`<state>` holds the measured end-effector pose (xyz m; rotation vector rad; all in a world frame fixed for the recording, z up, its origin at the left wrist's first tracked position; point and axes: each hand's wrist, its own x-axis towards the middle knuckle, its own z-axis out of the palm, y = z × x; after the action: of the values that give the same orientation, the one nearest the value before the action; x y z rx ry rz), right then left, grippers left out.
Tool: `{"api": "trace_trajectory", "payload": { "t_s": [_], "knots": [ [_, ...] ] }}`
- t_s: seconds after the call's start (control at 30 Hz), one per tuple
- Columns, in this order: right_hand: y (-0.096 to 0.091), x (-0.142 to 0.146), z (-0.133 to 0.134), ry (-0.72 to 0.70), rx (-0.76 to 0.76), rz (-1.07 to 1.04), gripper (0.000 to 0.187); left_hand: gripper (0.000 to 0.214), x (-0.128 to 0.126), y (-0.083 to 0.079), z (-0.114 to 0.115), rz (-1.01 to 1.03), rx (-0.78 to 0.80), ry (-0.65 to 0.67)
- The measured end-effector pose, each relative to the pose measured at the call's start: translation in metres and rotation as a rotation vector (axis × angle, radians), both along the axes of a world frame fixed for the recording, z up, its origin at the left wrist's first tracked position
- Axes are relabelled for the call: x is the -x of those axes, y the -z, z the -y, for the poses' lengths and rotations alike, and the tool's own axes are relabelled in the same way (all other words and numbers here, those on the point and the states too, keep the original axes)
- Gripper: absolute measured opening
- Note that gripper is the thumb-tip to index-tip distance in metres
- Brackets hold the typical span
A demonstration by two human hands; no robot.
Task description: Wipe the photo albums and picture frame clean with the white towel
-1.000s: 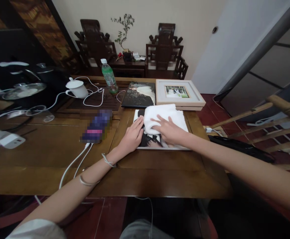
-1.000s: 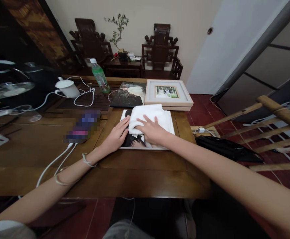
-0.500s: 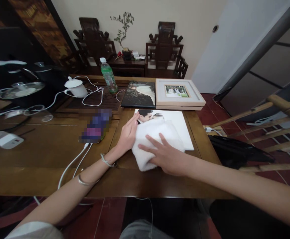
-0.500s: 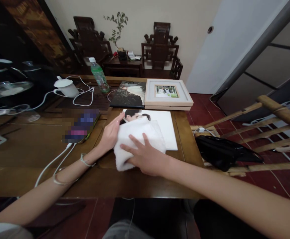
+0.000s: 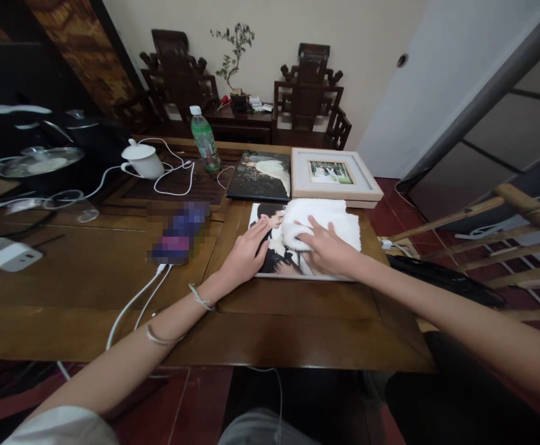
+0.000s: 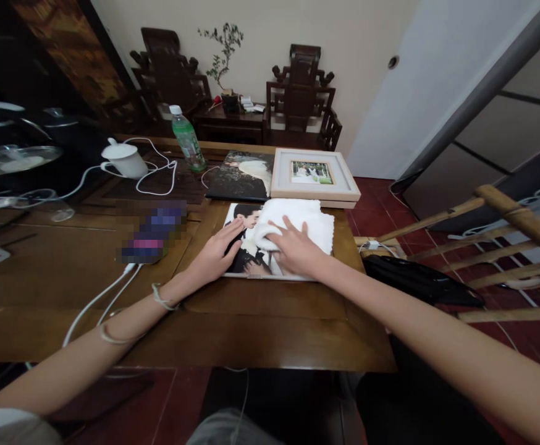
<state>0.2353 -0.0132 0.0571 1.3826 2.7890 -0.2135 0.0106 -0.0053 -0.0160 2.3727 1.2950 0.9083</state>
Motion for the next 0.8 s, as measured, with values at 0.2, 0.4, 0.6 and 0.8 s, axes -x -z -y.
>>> {"api": "trace_trajectory", "payload": {
  "t_s": [0.2, 0.4, 0.6, 0.8],
  "knots": [
    [-0.018, 0.061, -0.046, 0.047, 0.098, -0.146, 0.053, 0.040, -0.001, -0.006, 0.001, 0.004, -0.013, -0.016],
    [-0.029, 0.068, -0.060, -0.136, 0.176, -0.230, 0.044, 0.037, 0.001, -0.006, 0.001, 0.014, -0.025, -0.012],
    [-0.024, -0.001, -0.058, -0.105, 0.166, -0.265, 0.044, 0.045, 0.001, -0.004, 0.001, 0.032, -0.014, 0.017],
    [-0.005, -0.071, -0.032, 0.012, 0.040, -0.093, 0.059, 0.045, 0.000, -0.005, 0.003, 0.025, -0.014, 0.001]
  ]
}}
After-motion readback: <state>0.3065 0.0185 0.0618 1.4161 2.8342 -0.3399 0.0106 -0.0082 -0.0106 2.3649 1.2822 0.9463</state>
